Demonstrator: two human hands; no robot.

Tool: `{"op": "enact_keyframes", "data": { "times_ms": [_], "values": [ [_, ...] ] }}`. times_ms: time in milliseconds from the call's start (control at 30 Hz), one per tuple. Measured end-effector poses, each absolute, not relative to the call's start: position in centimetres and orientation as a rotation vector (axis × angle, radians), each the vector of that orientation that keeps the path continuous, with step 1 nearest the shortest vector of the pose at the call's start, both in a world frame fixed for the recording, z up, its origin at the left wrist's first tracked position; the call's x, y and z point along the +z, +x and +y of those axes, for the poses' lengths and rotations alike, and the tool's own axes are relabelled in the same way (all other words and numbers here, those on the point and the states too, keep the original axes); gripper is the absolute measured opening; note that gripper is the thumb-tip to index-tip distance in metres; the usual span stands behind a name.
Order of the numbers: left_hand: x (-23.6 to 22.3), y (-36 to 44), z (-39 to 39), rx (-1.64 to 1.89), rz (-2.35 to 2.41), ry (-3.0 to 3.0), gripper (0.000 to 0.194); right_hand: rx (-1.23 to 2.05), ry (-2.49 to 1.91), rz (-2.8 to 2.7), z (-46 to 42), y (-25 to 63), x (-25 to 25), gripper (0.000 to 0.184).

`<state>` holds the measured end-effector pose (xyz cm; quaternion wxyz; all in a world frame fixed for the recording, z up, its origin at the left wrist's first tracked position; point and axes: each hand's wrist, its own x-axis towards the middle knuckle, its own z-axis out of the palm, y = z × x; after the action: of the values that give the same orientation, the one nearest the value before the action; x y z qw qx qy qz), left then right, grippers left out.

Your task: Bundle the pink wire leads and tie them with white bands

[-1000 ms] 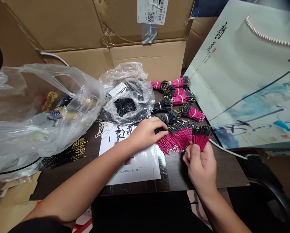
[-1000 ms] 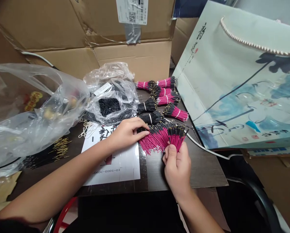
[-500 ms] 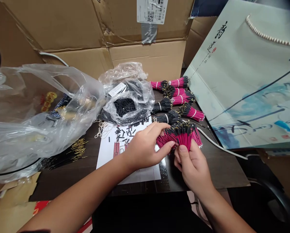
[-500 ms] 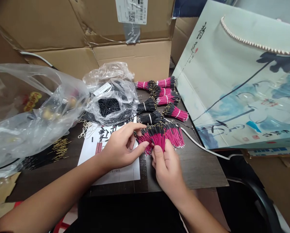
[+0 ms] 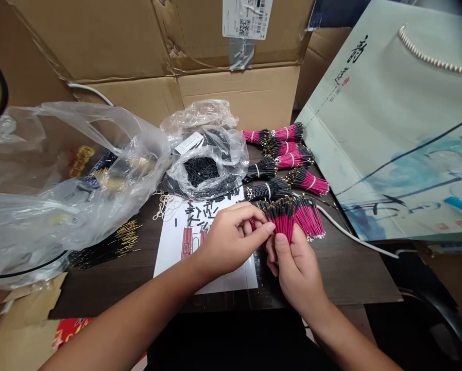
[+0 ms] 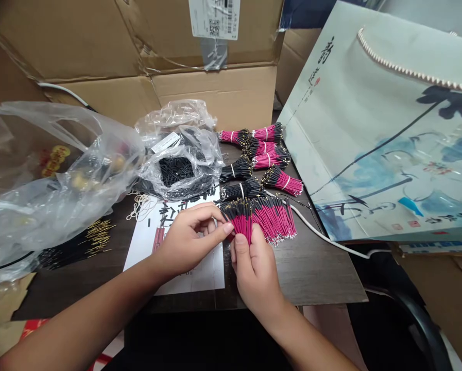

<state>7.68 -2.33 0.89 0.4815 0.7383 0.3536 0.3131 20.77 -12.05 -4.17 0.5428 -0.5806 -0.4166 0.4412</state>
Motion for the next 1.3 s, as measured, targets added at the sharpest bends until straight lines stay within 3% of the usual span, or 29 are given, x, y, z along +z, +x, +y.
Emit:
{"op": "enact_keyframes", "data": {
  "times_ms": [367,633,767,1300],
  "values": [
    [1.1,6.7,-2.5,0.791,0.893,1.596,0.021,1.063,-1.374,-0.888,-11.5,20.5,-3.6,0.026],
    [0.9,5.8,-4.9,0.514,0.875,2.175,0.013,1.059,-1.079,-0.592,-10.3,19.7,-1.9,0.021],
    [0.5,5.8,-5.6,0.497,0.867,2.188,0.022,1.099,-1.020,-0.507,-10.2,18.9,-1.9,0.019],
    [-0.3,2.4,-5.0,0.375,0.983,2.245,0.023,1.099,-1.149,-0.631,-10.0,19.7,-2.3,0.025]
  ]
}}
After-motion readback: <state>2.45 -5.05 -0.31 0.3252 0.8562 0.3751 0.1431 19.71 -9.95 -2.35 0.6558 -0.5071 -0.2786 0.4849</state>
